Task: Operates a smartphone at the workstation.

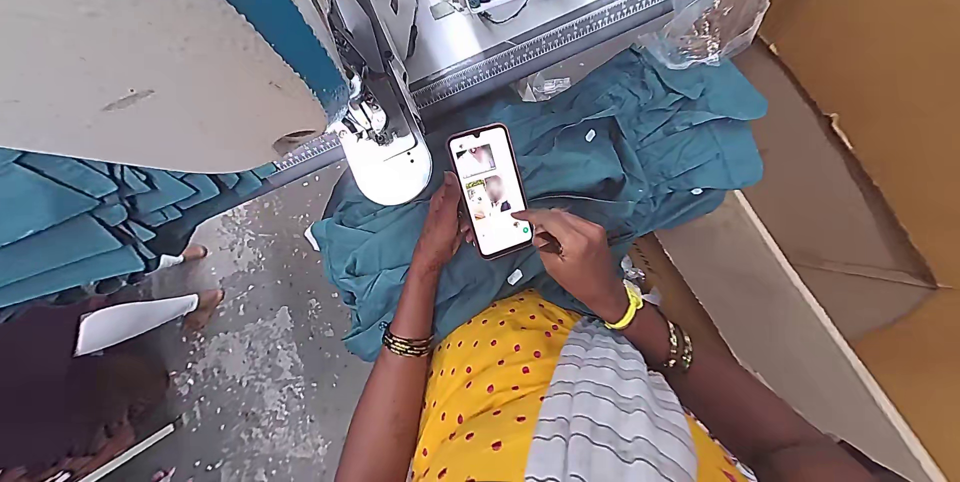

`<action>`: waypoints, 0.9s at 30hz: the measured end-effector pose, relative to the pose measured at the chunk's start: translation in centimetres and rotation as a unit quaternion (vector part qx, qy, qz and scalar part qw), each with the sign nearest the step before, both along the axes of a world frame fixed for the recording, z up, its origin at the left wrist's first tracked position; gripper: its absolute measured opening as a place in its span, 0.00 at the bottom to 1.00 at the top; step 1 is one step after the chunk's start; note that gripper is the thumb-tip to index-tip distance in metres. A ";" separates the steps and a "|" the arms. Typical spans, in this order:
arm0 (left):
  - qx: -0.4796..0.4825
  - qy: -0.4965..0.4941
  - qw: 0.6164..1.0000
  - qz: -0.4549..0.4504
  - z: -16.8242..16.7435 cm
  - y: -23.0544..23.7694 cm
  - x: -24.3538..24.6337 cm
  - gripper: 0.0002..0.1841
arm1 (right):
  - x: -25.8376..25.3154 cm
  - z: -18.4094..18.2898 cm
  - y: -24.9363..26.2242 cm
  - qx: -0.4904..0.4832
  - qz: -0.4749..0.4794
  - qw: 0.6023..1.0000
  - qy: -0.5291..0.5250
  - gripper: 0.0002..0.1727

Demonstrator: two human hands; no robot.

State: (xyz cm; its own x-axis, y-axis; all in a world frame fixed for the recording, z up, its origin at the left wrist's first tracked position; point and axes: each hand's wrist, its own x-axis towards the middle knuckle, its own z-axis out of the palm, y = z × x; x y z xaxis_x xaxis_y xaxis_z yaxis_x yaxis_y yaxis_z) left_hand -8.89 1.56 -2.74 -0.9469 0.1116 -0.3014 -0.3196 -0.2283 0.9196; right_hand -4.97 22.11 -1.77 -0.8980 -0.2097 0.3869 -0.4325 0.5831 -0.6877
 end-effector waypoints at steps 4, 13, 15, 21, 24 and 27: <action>0.001 0.002 1.000 -0.004 0.0 0.0 0.0 0.25 | 1.1 -0.2 -0.3 0.034 0.074 0.994 0.067 0.12; 0.003 0.005 1.000 -0.005 0.0 -0.1 0.0 0.26 | 2.0 -0.2 -1.2 0.070 0.082 0.990 0.085 0.18; 0.002 0.006 1.000 -0.005 0.0 -0.1 0.0 0.26 | 1.8 -0.2 -1.3 0.076 0.072 0.991 0.088 0.18; 0.001 -0.009 1.000 0.005 0.1 0.0 0.0 0.25 | 1.3 -0.2 -1.8 0.077 0.062 0.990 0.101 0.17; 0.006 -0.004 1.000 0.004 0.2 0.0 0.0 0.25 | 1.2 -0.3 -1.9 0.086 0.067 0.990 0.092 0.17; 0.012 0.005 1.000 0.001 0.1 0.0 0.1 0.26 | 1.2 -0.5 -2.0 0.062 0.060 0.993 0.077 0.17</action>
State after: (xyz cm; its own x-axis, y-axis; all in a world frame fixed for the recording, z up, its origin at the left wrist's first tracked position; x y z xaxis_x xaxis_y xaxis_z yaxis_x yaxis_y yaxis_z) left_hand -8.83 1.58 -2.63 -0.9504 0.1161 -0.2886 -0.3092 -0.2513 0.9172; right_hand -3.75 20.08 -2.28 -0.7961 -0.3655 0.4823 -0.5980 0.5977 -0.5340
